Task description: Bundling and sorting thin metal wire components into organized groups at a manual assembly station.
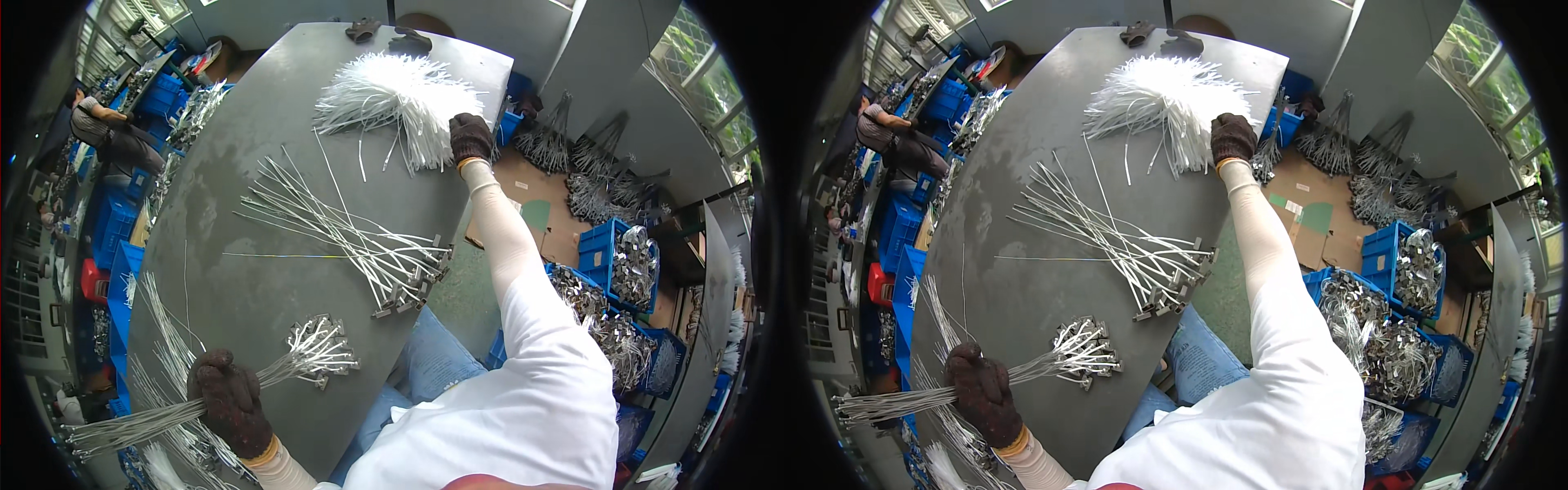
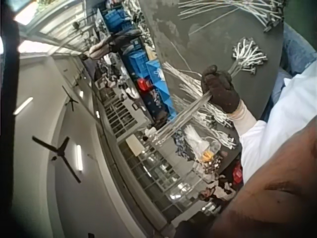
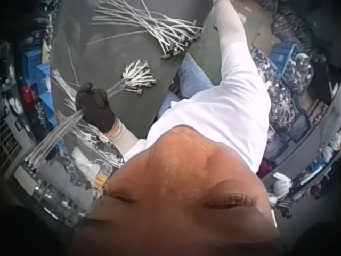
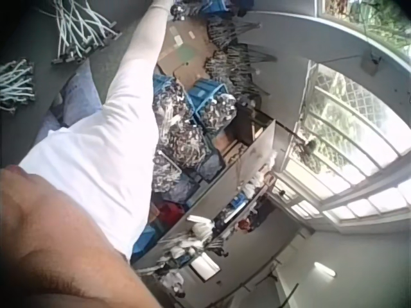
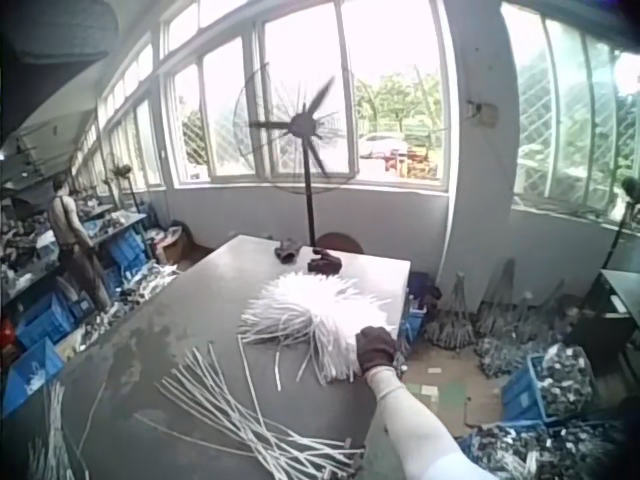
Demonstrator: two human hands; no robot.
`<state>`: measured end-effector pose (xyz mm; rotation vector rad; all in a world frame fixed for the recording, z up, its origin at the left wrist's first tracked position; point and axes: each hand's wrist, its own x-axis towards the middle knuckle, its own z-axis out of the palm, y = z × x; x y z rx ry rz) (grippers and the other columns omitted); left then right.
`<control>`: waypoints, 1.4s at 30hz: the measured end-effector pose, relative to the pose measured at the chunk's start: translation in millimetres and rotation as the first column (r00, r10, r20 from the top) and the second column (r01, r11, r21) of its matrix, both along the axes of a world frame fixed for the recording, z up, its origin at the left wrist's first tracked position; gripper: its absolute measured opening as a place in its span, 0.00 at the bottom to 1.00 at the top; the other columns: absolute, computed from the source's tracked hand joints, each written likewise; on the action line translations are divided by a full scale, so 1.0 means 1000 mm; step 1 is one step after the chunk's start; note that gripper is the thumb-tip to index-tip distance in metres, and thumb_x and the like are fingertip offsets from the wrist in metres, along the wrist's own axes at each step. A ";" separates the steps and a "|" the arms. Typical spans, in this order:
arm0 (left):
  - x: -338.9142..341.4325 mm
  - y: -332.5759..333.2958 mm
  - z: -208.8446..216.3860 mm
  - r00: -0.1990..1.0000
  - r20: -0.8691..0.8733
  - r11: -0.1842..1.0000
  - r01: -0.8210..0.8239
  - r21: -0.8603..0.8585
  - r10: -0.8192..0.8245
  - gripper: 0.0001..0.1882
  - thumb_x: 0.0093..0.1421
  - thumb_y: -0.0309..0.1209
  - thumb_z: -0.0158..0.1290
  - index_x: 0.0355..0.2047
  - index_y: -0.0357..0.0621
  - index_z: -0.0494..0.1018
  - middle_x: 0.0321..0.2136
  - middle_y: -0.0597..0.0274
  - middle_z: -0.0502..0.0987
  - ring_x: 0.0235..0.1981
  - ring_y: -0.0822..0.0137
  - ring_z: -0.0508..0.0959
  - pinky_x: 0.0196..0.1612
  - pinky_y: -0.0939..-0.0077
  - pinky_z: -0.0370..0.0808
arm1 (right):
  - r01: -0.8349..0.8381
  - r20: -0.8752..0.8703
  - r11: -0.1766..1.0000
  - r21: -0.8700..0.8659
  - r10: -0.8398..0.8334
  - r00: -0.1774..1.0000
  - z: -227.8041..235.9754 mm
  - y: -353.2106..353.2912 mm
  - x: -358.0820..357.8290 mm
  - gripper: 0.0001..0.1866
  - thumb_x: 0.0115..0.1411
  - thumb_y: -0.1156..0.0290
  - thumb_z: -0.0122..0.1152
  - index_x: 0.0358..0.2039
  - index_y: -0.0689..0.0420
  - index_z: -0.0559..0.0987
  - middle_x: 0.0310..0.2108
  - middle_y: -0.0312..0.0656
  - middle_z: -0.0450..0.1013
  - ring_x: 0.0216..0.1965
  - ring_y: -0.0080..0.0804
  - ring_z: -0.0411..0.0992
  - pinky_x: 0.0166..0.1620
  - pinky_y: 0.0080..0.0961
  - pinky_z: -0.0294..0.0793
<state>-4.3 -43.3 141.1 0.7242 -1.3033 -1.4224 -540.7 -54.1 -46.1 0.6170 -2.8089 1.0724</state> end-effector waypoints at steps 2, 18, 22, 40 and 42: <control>0.000 -0.003 0.001 0.999 0.000 0.999 0.048 -0.003 -0.048 0.16 0.71 0.34 0.46 0.40 0.28 0.71 0.16 0.66 0.68 0.07 0.82 0.54 0.11 0.81 0.51 | -0.001 -0.001 0.999 -0.044 0.001 1.000 -0.004 0.004 0.003 0.13 0.57 0.57 0.61 0.34 0.51 0.86 0.39 0.48 0.80 0.44 0.48 0.77 0.50 0.40 0.75; 0.002 0.001 0.000 0.999 0.004 0.999 0.051 -0.016 -0.051 0.15 0.71 0.34 0.48 0.40 0.30 0.73 0.18 0.64 0.72 0.07 0.83 0.55 0.13 0.82 0.53 | -0.010 -0.026 0.994 -0.106 0.007 1.000 -0.014 -0.005 -0.016 0.18 0.56 0.54 0.63 0.36 0.56 0.85 0.38 0.51 0.80 0.42 0.50 0.78 0.50 0.39 0.74; 0.002 -0.001 -0.001 1.000 0.015 1.000 0.024 0.003 -0.024 0.16 0.71 0.35 0.48 0.39 0.30 0.73 0.18 0.64 0.72 0.07 0.83 0.55 0.12 0.81 0.52 | -0.020 0.056 0.997 -0.078 0.025 0.998 -0.012 0.006 -0.010 0.16 0.57 0.54 0.62 0.37 0.51 0.85 0.41 0.47 0.79 0.45 0.48 0.76 0.51 0.40 0.74; -0.004 0.005 0.004 0.998 0.061 1.000 -0.023 -0.005 0.023 0.16 0.71 0.37 0.48 0.38 0.33 0.73 0.12 0.71 0.64 0.08 0.83 0.52 0.14 0.82 0.51 | -0.040 -0.394 0.936 0.349 0.185 0.900 0.003 -0.001 -0.018 0.10 0.55 0.59 0.62 0.34 0.49 0.83 0.35 0.46 0.78 0.41 0.46 0.77 0.44 0.44 0.74; -0.006 0.005 0.005 0.998 0.061 1.000 -0.024 -0.012 0.025 0.16 0.71 0.37 0.48 0.38 0.33 0.73 0.11 0.73 0.62 0.08 0.83 0.51 0.14 0.83 0.51 | -0.060 -0.388 0.942 0.331 0.193 0.901 0.004 0.007 -0.011 0.11 0.53 0.61 0.64 0.35 0.51 0.83 0.35 0.48 0.77 0.40 0.48 0.76 0.44 0.44 0.74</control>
